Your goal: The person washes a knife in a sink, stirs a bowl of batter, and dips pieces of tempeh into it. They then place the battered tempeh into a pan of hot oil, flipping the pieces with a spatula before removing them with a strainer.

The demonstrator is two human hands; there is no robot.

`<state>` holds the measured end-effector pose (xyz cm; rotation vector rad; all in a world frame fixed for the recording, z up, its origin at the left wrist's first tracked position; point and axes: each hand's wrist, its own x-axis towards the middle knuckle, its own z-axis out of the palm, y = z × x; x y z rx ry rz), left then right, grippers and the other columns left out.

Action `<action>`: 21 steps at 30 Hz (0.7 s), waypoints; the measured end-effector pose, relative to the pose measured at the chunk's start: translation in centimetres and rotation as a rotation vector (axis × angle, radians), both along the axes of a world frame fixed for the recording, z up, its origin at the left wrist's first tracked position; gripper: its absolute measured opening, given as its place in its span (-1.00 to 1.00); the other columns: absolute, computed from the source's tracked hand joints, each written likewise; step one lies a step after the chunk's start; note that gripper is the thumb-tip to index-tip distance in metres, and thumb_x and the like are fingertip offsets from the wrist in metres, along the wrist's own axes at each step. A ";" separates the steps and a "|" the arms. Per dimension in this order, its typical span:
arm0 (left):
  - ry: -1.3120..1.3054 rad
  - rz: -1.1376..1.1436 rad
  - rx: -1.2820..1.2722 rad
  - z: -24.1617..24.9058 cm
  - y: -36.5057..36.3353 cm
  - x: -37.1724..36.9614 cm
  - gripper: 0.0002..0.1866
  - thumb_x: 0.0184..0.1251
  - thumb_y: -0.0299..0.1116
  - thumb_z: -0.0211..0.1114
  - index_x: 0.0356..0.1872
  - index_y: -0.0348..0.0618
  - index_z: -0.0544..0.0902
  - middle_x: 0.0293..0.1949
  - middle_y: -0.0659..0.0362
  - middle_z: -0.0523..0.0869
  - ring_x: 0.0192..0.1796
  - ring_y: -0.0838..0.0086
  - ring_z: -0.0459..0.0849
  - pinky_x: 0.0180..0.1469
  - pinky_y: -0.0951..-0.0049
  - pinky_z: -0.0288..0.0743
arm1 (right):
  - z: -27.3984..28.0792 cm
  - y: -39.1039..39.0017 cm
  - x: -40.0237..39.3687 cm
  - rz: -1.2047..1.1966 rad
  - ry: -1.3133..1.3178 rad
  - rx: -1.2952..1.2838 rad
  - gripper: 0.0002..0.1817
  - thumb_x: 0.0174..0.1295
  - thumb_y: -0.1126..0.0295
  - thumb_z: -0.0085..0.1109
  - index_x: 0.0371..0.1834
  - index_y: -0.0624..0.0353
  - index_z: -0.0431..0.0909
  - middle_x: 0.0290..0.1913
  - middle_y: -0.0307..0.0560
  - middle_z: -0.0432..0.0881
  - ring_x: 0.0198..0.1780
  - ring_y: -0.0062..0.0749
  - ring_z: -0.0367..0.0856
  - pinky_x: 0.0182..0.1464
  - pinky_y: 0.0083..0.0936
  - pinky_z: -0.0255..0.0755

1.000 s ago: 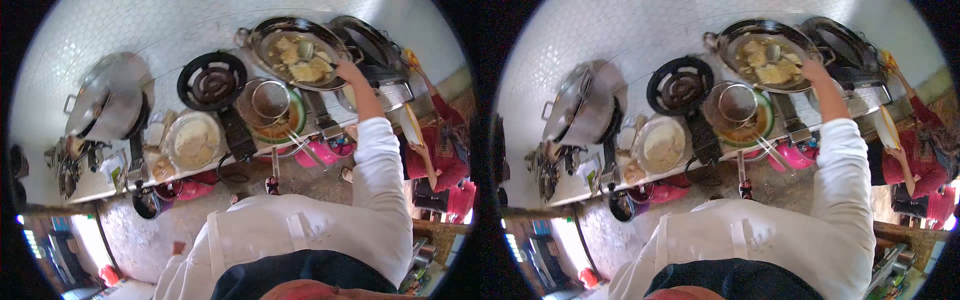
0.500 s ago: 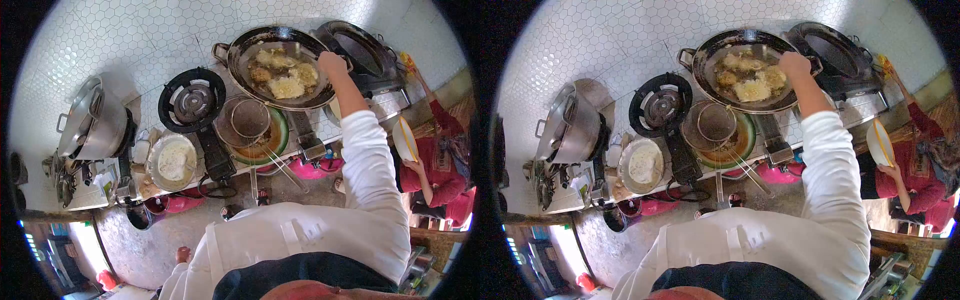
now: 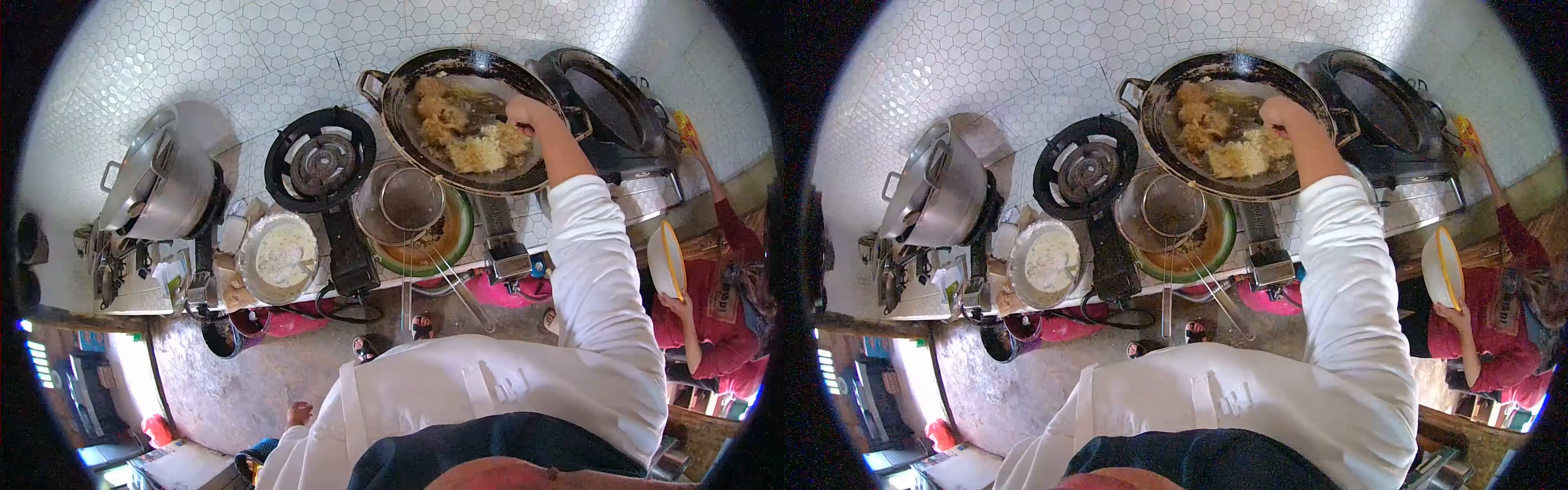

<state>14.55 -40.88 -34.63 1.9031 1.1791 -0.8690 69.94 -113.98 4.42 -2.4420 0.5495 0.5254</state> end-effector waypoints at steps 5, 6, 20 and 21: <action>-0.024 -0.144 0.045 1.8 -2.5 2.5 -0.66 0.06 -0.23 0.25 -0.14 -0.15 0.54 -0.36 0.13 0.66 -0.37 0.42 0.64 -0.31 0.46 0.54 | -0.1 -0.8 0.0 0.602 -0.020 -0.504 -0.83 -0.01 0.49 -0.03 -0.48 0.39 0.52 -0.56 0.11 0.52 -0.64 -0.18 0.47 -0.60 -0.30 0.31; -0.025 -0.145 0.046 1.9 -2.8 3.0 -0.66 0.06 -0.23 0.25 -0.14 -0.15 0.54 -0.36 0.13 0.66 -0.37 0.42 0.64 -0.31 0.46 0.54 | 0.6 0.0 -1.0 0.656 -0.030 -0.595 -0.81 -0.01 0.47 -0.03 -0.44 0.38 0.53 -0.50 0.13 0.56 -0.60 -0.14 0.52 -0.56 -0.28 0.36; -0.133 -0.485 -0.087 -4.9 2.1 7.5 -0.74 0.07 -0.28 0.20 -0.19 -0.09 0.51 -0.21 0.14 0.65 -0.22 0.40 0.63 -0.22 0.40 0.52 | 4.9 3.9 -15.3 0.302 -0.330 -0.687 -0.68 -0.02 0.39 -0.06 -0.17 0.09 0.56 -0.22 0.10 0.60 -0.14 -0.06 0.58 -0.13 -0.20 0.46; -0.206 -0.918 -0.006 -6.1 3.2 7.6 -0.76 0.08 -0.29 0.20 -0.20 -0.07 0.51 -0.20 0.15 0.64 -0.19 0.38 0.62 -0.21 0.39 0.52 | 5.5 4.0 -16.0 0.281 -0.385 -0.658 -0.68 -0.03 0.40 -0.05 -0.18 0.10 0.56 -0.22 0.08 0.60 -0.14 -0.06 0.57 -0.12 -0.19 0.45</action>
